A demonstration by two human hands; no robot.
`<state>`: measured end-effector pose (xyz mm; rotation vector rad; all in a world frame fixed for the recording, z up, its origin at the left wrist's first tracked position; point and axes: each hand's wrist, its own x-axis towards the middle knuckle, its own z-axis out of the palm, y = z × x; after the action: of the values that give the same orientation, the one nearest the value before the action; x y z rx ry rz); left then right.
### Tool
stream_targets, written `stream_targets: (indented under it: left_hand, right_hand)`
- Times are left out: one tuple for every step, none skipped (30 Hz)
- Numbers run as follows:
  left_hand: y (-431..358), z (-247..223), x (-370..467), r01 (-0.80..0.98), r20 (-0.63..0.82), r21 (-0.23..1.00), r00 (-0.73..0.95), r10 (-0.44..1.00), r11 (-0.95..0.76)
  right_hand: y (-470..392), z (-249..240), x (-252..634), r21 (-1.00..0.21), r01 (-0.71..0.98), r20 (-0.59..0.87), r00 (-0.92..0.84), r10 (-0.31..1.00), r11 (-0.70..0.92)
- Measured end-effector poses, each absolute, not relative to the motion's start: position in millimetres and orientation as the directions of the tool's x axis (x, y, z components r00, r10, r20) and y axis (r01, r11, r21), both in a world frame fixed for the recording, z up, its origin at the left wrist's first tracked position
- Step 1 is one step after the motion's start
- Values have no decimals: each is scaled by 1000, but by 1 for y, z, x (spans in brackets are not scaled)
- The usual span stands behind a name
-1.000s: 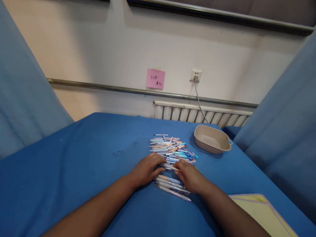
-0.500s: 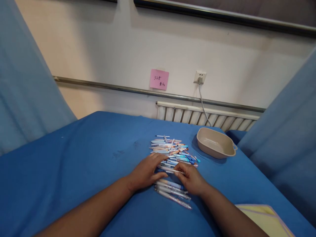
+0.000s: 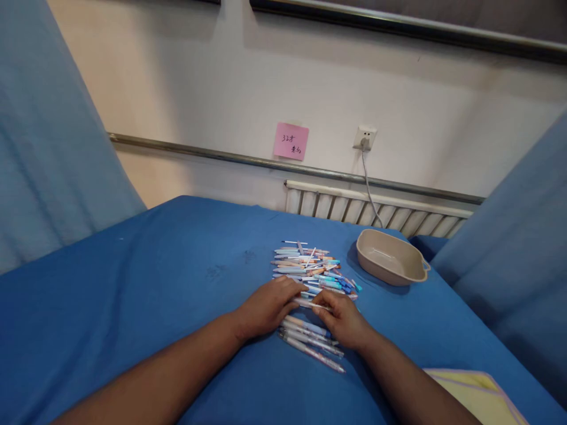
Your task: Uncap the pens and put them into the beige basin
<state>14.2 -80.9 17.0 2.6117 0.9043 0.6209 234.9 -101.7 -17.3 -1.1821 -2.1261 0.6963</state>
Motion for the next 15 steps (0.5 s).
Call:
stream_targets:
  left_hand:
    - [-80,16,14,527,292,407,699,653,-746]
    - [-79,15,14,549,285,399,687,669,-734]
    - [-78,14,13,572,274,391,675,685,-720]
    - [-76,13,12,594,259,385,664,701,-706]
    - [-75,13,11,614,245,379,654,715,-692]
    - [-73,13,10,632,234,373,644,728,-679]
    - [-72,13,8,648,229,366,633,740,-668]
    - [-71,14,7,662,230,358,621,749,-659]
    - [-70,14,6,670,237,353,611,755,-653]
    - [-69,15,5,674,246,349,605,758,-651]
    - [-68,16,4,674,255,347,601,758,-652]
    - [-68,16,3,673,265,346,599,756,-654]
    - [-67,17,2,671,272,347,597,755,-655]
    - [-67,18,2,670,276,348,595,755,-656]
    - [-67,18,1,671,276,348,594,755,-655]
  right_hand:
    - [-101,-18,235,-693,548,256,-420,871,468]
    - [-101,-20,235,-696,542,262,-419,869,471]
    - [-100,-21,235,-698,539,268,-414,870,472]
    - [-100,-22,235,-699,539,270,-409,871,470]
    - [-99,-22,235,-699,543,268,-404,875,465]
    - [-98,-23,235,-699,550,264,-395,880,457]
    - [-97,-24,236,-696,562,258,-384,887,446]
    - [-96,-24,237,-690,578,253,-371,894,435]
    - [-95,-24,240,-679,598,246,-361,900,426]
    - [-94,-23,242,-662,622,239,-354,904,418]
    - [-92,-23,246,-638,651,230,-349,908,412]
    - [-92,-22,250,-607,682,220,-348,911,407]
    - [-91,-21,254,-576,711,206,-353,913,404]
    - [-91,-21,258,-548,733,188,-361,913,403]
    - [-92,-20,260,-526,750,173,-368,913,402]
